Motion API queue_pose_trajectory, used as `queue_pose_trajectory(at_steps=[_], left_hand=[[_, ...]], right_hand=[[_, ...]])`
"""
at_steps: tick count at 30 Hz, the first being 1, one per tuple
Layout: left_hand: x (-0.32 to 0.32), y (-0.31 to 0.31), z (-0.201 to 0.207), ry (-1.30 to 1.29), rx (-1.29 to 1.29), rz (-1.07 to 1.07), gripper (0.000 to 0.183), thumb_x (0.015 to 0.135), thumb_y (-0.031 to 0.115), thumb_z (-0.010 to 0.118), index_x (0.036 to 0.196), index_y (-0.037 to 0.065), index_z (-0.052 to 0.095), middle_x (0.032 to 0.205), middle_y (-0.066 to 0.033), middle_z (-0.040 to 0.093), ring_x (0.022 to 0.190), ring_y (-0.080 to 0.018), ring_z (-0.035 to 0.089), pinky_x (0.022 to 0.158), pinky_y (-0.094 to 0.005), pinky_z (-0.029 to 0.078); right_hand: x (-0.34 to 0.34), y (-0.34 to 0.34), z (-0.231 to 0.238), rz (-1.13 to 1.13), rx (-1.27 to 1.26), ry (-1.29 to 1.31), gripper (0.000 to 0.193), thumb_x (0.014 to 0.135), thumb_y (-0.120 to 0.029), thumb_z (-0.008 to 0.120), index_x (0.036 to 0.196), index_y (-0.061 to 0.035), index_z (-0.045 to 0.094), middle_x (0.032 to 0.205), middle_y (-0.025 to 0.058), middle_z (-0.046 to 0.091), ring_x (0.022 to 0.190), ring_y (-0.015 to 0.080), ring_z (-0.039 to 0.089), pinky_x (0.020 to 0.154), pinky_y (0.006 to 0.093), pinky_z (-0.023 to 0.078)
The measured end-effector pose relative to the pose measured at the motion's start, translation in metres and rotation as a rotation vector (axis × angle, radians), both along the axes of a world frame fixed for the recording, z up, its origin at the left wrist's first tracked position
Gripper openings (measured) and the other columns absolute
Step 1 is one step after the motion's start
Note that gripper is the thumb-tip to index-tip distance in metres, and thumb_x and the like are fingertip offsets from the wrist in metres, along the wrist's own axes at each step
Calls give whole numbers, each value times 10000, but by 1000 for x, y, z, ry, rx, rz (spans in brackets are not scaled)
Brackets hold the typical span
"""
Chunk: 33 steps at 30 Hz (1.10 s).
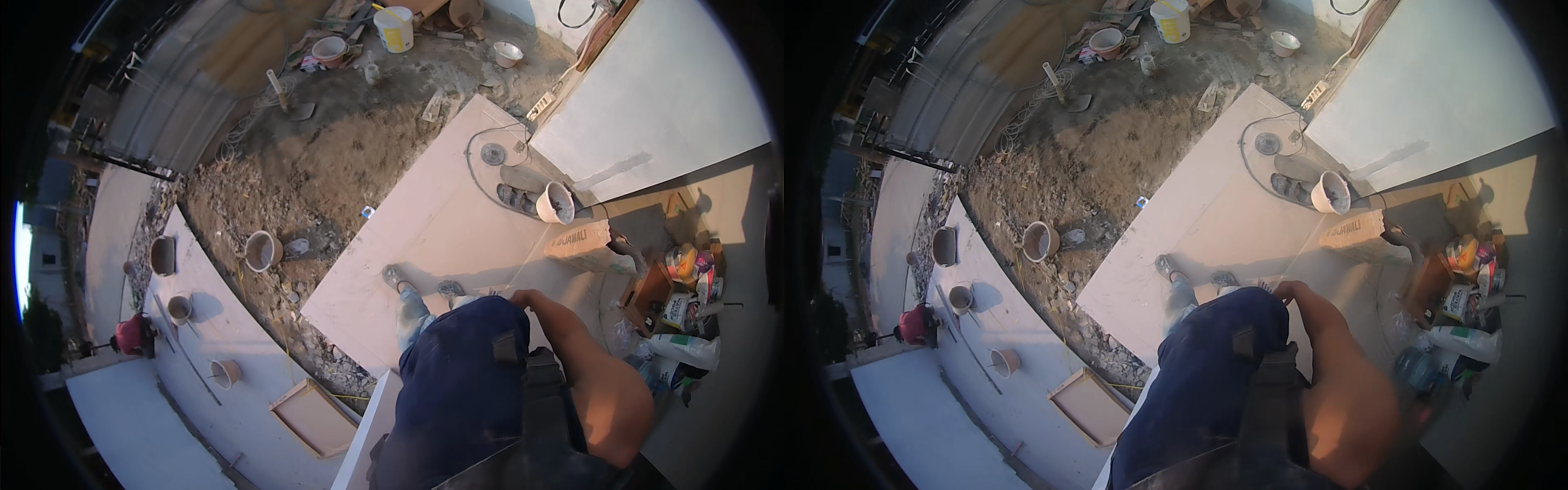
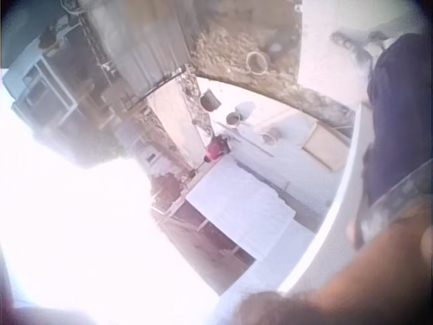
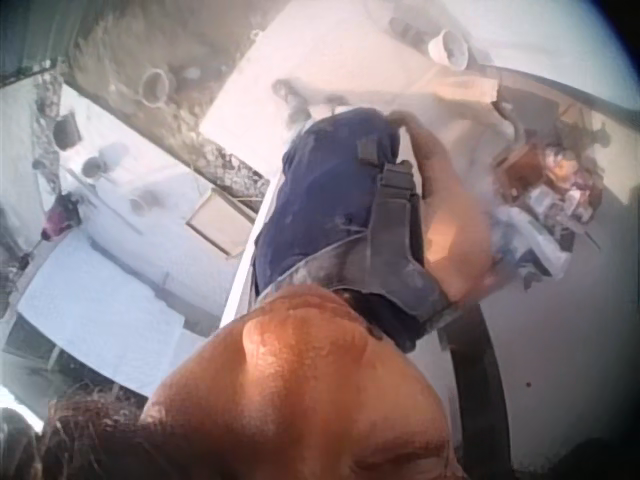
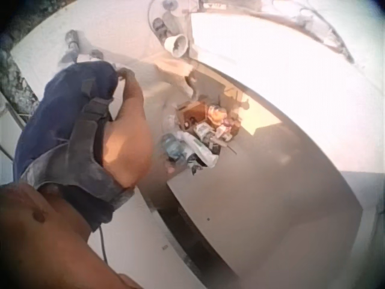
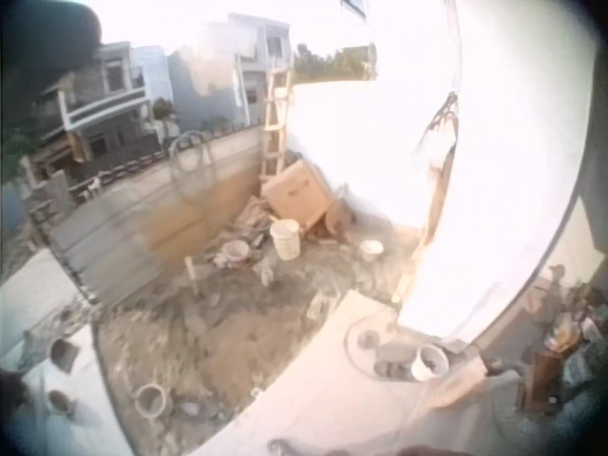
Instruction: The person closes a red toolbox, walks to a construction area, and uses a trowel to smooth a pile of wet cement on the floor. The person sits cross-legged while working.
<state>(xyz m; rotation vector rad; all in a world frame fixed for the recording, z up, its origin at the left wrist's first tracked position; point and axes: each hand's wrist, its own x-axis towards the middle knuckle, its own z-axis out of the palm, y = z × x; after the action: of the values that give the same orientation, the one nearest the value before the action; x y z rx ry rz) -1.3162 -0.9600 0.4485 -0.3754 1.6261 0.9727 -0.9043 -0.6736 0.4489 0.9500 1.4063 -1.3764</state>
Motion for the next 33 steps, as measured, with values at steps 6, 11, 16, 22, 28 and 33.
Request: queue_pose_trajectory(at_steps=[6,11,16,22,28,33], left_hand=[[-113,82,11,-233,-82,-295,472,1002,327,419,1371,32,415,1336,-171,530,1183,-289,552,992,-444,442],[-205,147,3,-22,76,-38,454,1000,332,415,1356,50,429,1330,-145,537,1202,-276,537,988,-427,445],[-309,256,5,247,-65,-151,355,977,260,468,1253,50,540,1175,-90,645,1059,-216,618,842,-345,485],[-308,375,32,374,245,-365,305,996,199,423,1209,20,548,1069,-103,668,941,-211,644,774,-355,507],[-210,405,11,230,67,-403,321,964,165,413,1224,28,541,1119,-139,666,958,-242,648,792,-383,513],[-162,390,-21,848,-109,-966,245,853,133,557,962,-29,703,862,-112,714,791,-192,672,735,-291,509]], right_hand=[[-103,-38,25,-1396,93,-132,584,961,-472,490,1345,-33,487,1298,168,550,1120,290,575,946,439,471],[-177,5,97,-1260,220,251,732,875,-494,632,1360,26,457,1182,159,626,941,230,640,906,362,501],[-156,30,163,-1652,240,419,554,899,-320,646,1349,-36,491,1159,127,653,632,116,614,643,272,529],[-174,35,48,-2329,378,511,498,876,-163,643,1332,-30,493,1181,158,652,550,107,544,616,251,499],[-174,56,-61,-1633,471,-241,475,857,-137,619,1308,-35,511,1092,154,685,559,147,566,650,283,510],[-125,144,-97,-1248,740,-148,461,837,-119,615,1285,-39,535,1044,146,699,573,170,580,660,305,515]])
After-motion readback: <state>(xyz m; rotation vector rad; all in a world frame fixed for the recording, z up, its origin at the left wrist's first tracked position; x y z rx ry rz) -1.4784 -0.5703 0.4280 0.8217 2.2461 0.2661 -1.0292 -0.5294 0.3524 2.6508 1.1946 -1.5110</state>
